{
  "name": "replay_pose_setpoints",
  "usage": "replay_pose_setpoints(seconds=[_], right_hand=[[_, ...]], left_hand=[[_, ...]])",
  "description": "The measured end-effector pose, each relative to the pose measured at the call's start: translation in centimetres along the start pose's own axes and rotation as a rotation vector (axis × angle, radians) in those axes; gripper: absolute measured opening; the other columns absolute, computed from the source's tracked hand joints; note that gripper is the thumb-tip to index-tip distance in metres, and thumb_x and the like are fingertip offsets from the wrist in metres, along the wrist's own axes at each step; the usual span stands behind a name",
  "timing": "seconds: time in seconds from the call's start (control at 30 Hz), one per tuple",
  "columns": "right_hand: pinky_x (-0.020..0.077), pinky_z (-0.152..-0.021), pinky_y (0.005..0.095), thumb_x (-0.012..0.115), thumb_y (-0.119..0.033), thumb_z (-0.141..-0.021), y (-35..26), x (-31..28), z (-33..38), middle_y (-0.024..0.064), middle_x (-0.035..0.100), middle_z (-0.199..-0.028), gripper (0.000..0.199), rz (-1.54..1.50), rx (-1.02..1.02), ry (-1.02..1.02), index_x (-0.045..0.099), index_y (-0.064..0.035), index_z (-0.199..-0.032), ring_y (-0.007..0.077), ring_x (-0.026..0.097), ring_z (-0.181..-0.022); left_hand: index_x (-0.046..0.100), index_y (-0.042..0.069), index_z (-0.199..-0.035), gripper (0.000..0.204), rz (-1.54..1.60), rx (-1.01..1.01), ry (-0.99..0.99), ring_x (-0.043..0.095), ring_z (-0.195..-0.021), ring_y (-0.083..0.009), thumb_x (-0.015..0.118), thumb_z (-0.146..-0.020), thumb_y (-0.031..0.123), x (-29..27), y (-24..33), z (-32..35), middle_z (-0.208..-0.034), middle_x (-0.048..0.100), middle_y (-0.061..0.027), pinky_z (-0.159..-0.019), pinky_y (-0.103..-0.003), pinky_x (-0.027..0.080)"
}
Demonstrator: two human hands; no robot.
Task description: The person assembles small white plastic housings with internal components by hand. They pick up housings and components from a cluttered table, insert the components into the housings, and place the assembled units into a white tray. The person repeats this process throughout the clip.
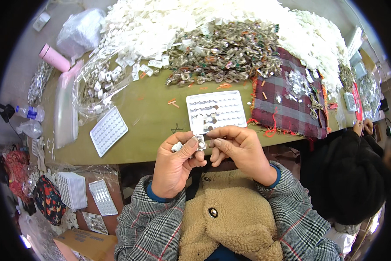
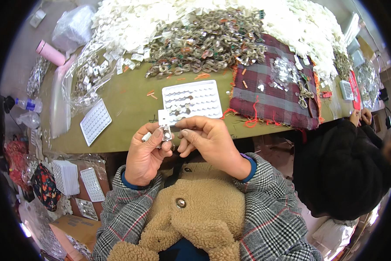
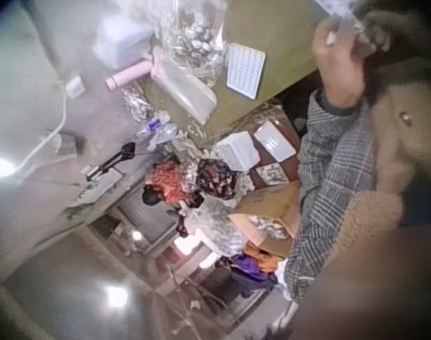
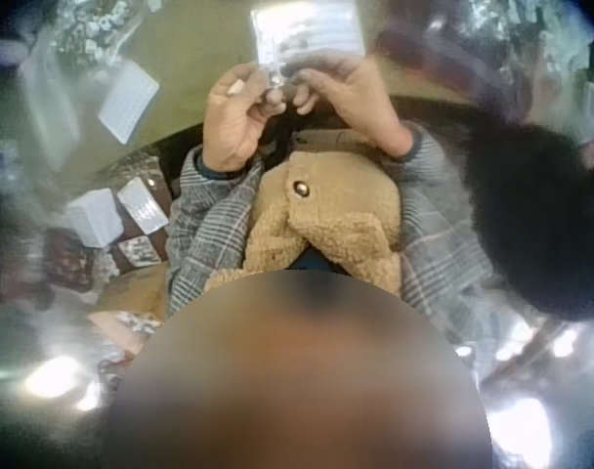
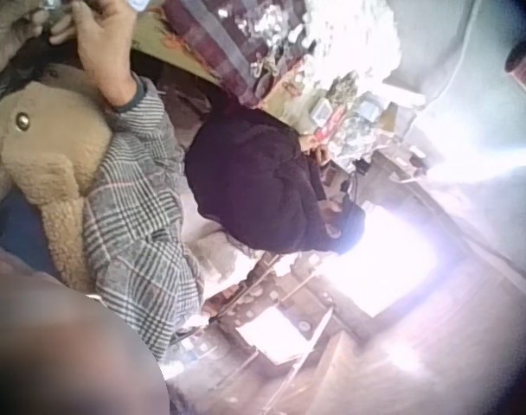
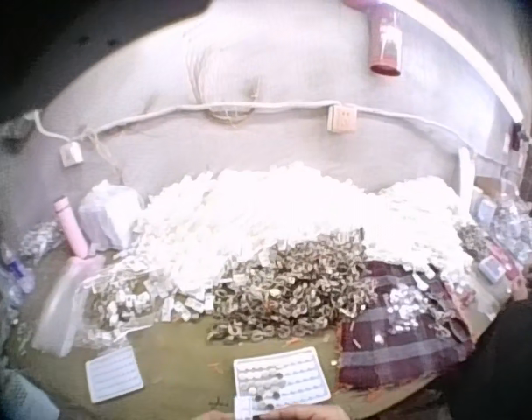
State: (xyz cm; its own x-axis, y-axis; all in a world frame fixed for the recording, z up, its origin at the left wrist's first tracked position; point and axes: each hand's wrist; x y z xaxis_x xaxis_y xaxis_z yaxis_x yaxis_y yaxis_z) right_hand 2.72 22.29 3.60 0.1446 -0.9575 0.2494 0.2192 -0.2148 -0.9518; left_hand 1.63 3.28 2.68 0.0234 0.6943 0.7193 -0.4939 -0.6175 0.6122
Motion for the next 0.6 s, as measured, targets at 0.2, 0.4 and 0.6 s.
replay_pose_setpoints(seconds=[0.2,0.4,0.6], right_hand=[[0.0508,-0.062,0.0301,0.078,-0.002,-0.077,-1.1,-1.3,1.1,0.0101,0.062,-0.087,0.017,0.550,-0.566,0.070,0.071,-0.0013,-0.093,0.0194,0.064,-0.071],[0.0527,-0.061,0.0249,0.079,-0.001,-0.078,-3.9,-3.8,0.9,0.0044,0.065,-0.082,0.018,0.350,-0.142,-0.223,0.071,0.0010,-0.094,0.0120,0.065,-0.071],[0.0539,-0.059,0.0245,0.075,0.000,-0.083,-4.2,-3.1,1.4,0.0063,0.067,-0.080,0.013,0.383,-0.058,-0.240,0.070,0.0026,-0.094,0.0121,0.068,-0.069]], left_hand=[[0.060,0.002,-0.109,0.016,0.163,-0.088,-0.051,0.065,-0.072,-0.0155,0.063,-0.097,0.011,1.6,-1.6,-0.5,-0.087,0.065,-0.0068,-0.060,-0.030,0.061],[0.060,0.003,-0.108,0.015,0.098,-0.262,-0.101,0.061,-0.069,-0.0118,0.063,-0.097,0.013,1.9,-1.9,0.1,-0.087,0.064,-0.0058,-0.057,-0.026,0.054],[0.061,0.003,-0.107,0.014,-0.028,-0.283,-0.157,0.059,-0.070,-0.0100,0.061,-0.098,0.014,1.4,-2.1,0.3,-0.088,0.064,-0.0072,-0.058,-0.023,0.052]])
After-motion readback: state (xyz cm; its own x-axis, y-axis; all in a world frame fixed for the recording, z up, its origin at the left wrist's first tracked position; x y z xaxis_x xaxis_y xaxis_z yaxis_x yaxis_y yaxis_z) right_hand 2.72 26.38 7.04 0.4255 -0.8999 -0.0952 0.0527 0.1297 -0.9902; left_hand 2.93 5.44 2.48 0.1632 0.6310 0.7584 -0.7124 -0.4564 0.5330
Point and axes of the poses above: each hand's wrist, its own z-axis away from the middle knuckle, its own x-axis out of the palm, y = z × x
